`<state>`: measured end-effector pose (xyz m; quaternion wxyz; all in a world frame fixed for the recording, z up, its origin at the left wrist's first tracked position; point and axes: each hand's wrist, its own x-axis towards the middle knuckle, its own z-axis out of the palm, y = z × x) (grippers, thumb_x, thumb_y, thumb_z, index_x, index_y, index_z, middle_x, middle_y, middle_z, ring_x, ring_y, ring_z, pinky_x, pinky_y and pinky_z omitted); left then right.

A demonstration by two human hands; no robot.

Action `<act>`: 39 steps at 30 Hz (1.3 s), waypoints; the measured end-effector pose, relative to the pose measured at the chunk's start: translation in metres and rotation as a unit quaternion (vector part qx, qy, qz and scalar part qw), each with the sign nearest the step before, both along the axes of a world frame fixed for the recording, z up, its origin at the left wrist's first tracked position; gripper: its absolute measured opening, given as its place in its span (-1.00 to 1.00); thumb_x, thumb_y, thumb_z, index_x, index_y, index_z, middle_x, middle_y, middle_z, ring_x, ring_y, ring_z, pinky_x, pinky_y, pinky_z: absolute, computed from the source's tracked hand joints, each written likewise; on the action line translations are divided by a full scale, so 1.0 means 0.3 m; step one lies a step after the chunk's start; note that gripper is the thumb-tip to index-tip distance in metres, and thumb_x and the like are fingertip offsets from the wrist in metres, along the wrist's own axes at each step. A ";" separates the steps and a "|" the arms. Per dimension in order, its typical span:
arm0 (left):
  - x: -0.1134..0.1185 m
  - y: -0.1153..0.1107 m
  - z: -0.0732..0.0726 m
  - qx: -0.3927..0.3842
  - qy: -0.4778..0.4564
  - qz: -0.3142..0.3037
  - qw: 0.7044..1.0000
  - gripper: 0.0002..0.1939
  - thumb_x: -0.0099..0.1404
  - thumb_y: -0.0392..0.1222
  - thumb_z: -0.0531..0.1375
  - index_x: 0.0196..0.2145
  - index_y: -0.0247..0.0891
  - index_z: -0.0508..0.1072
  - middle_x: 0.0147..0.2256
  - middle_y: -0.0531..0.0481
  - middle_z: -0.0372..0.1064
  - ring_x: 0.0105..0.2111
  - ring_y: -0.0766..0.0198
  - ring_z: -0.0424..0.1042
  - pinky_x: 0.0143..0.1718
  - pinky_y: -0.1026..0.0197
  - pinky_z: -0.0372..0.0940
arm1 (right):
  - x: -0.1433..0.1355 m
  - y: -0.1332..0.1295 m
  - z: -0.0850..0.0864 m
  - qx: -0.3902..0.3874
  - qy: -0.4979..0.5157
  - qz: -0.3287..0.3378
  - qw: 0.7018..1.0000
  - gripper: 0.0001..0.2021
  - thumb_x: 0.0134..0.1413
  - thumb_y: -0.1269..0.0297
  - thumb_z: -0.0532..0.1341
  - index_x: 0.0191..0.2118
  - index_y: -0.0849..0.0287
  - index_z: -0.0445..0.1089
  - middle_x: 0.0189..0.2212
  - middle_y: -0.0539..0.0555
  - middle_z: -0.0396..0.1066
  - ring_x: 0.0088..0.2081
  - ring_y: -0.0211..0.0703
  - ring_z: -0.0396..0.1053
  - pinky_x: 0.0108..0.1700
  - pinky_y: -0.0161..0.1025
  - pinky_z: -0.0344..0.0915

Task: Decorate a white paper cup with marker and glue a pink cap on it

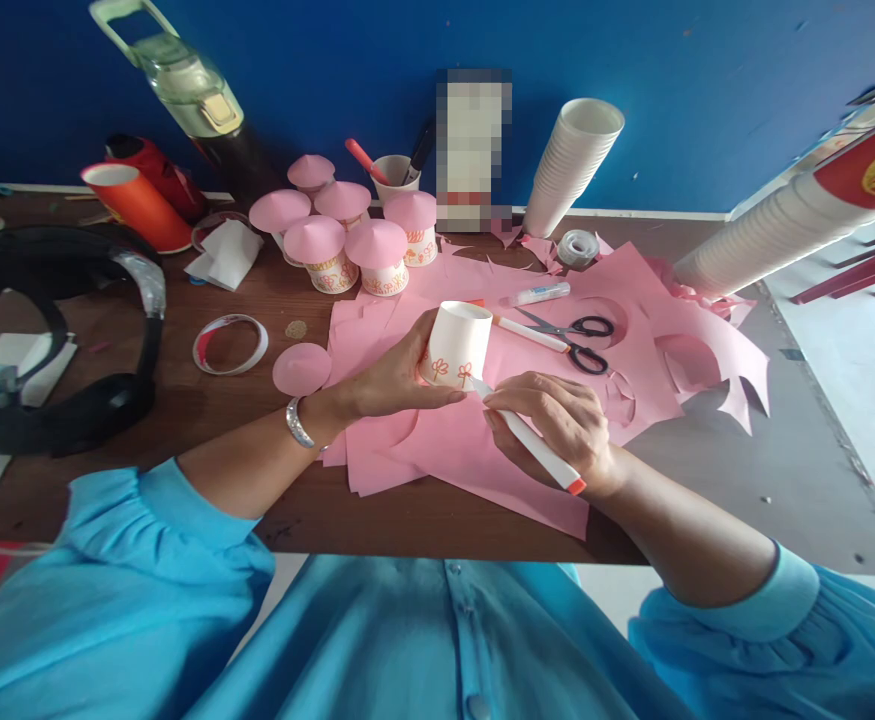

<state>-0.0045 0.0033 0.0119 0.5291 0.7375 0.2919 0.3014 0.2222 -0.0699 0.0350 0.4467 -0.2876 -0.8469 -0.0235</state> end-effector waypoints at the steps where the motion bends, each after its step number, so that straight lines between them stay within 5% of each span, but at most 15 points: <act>1: 0.000 0.000 -0.001 -0.002 -0.001 -0.001 1.000 -0.10 0.21 0.12 0.47 0.36 -0.12 0.20 0.25 -0.29 0.34 0.14 -0.14 0.42 0.07 -0.13 0.44 | 0.000 0.000 -0.002 0.001 0.002 -0.001 1.000 -0.76 0.26 0.55 0.27 -0.03 0.14 0.37 -0.38 0.01 0.54 -0.39 -0.18 0.57 -0.34 -0.26 0.56; 10: 0.003 -0.006 0.017 -0.022 -0.005 0.002 1.000 -0.14 0.22 0.09 0.47 0.35 -0.14 0.24 0.31 -0.28 0.28 0.28 -0.17 0.31 0.25 -0.19 0.33 | 0.011 0.003 0.011 0.012 -0.016 -0.028 0.999 -0.80 0.28 0.54 0.26 -0.07 0.12 0.37 -0.39 0.01 0.55 -0.42 -0.19 0.54 -0.37 -0.26 0.55; 39: 0.006 -0.005 0.017 -0.048 -0.010 -0.005 0.999 -0.12 0.21 0.16 0.47 0.34 -0.11 0.22 0.18 -0.26 0.37 0.07 -0.08 0.44 -0.02 -0.05 0.44 | -0.003 -0.006 -0.003 -0.003 -0.002 -0.003 1.000 -0.73 0.23 0.57 0.26 -0.02 0.13 0.36 -0.37 0.01 0.55 -0.40 -0.19 0.56 -0.36 -0.27 0.54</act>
